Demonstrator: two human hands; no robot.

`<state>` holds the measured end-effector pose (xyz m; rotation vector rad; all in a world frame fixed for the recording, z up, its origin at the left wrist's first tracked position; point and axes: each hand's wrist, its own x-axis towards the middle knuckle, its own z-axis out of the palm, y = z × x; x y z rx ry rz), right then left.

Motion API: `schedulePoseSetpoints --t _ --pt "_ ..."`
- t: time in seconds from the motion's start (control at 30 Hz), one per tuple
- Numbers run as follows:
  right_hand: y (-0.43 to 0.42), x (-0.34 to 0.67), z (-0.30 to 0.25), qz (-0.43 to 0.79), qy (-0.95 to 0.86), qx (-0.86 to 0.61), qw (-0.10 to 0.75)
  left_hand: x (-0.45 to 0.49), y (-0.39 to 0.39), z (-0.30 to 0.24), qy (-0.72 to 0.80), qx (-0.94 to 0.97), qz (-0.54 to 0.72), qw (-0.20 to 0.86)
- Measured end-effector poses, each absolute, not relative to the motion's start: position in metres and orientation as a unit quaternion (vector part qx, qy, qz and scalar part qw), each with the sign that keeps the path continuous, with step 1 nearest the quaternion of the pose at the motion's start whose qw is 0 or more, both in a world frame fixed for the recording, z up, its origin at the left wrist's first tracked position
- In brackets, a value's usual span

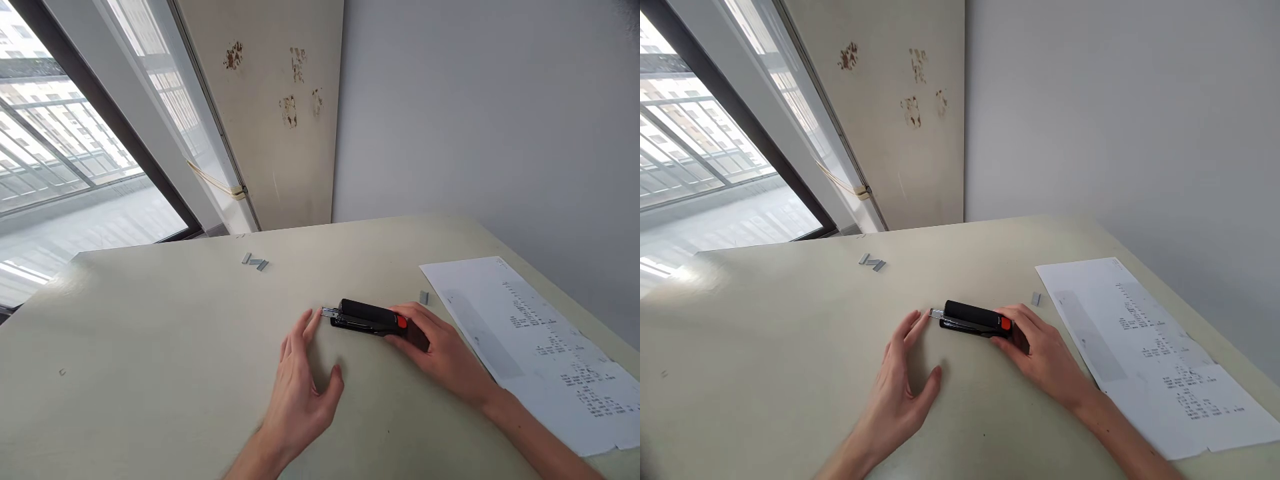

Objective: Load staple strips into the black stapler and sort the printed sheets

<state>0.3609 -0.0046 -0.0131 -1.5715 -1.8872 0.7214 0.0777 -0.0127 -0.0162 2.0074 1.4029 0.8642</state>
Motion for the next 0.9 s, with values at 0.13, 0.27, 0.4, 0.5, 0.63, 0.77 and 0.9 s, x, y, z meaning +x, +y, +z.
schedulePoseSetpoints --t 0.13,0.27,0.4,0.5,0.63,0.77,0.9 --pt "-0.004 0.358 -0.011 0.281 -0.703 -0.584 0.292 0.079 -0.012 -0.015 0.486 0.785 0.287 0.254" --pt "-0.004 0.354 -0.012 0.271 -0.705 -0.582 0.301 0.082 -0.010 -0.007 0.449 0.821 0.272 0.223" --pt "-0.004 0.352 -0.015 0.266 -0.704 -0.583 0.304 0.082 -0.007 -0.005 0.446 0.829 0.261 0.214" --pt "-0.004 0.352 -0.016 0.263 -0.704 -0.584 0.306 0.083 -0.007 -0.007 0.444 0.833 0.253 0.213" --pt "-0.004 0.351 -0.015 0.262 -0.708 -0.584 0.299 0.086 -0.014 -0.010 0.460 0.816 0.267 0.226" --pt "-0.005 0.350 -0.013 0.251 -0.715 -0.585 0.289 0.085 -0.016 -0.006 0.504 0.767 0.309 0.250" --pt "-0.006 0.351 -0.015 0.212 -0.723 -0.591 0.288 0.081 -0.013 0.002 0.507 0.749 0.314 0.288"
